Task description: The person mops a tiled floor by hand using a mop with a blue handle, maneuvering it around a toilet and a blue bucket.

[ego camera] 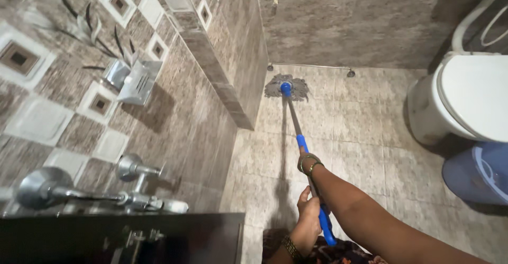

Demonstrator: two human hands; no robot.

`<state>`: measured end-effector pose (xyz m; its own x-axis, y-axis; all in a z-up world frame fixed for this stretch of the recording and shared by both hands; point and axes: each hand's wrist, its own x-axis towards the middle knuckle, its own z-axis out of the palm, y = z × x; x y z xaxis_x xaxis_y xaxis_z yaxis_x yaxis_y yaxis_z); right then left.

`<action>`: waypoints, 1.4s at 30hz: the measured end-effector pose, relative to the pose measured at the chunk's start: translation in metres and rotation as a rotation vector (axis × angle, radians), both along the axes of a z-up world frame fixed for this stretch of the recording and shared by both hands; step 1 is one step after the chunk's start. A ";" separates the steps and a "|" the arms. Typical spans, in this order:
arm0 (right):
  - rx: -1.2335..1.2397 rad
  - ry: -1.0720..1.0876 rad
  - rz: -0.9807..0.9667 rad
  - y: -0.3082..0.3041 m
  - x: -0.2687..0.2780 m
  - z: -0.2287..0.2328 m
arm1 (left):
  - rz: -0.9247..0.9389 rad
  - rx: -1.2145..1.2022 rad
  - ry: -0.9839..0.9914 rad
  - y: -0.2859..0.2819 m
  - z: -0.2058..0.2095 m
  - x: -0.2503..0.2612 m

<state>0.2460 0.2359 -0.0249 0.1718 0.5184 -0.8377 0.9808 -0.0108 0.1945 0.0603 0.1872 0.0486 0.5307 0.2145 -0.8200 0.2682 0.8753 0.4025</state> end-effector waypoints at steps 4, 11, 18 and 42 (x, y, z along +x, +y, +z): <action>0.165 0.078 -0.671 0.015 0.032 -0.003 | -0.022 -0.006 0.012 0.015 -0.005 0.031; 0.066 0.024 -0.327 0.010 0.041 -0.039 | -0.040 0.061 -0.018 0.006 -0.024 0.032; 0.174 0.057 -0.602 -0.008 -0.020 -0.035 | -0.072 0.068 0.024 -0.017 -0.035 -0.032; 0.335 0.147 -1.295 -0.076 -0.264 0.001 | -0.193 0.094 -0.109 -0.049 0.059 -0.275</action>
<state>-0.0178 0.1595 -0.0236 0.6106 0.2340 -0.7566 0.2400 -0.9651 -0.1049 -0.2143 0.1384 0.1073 0.6532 0.1736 -0.7370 0.3775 0.7691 0.5157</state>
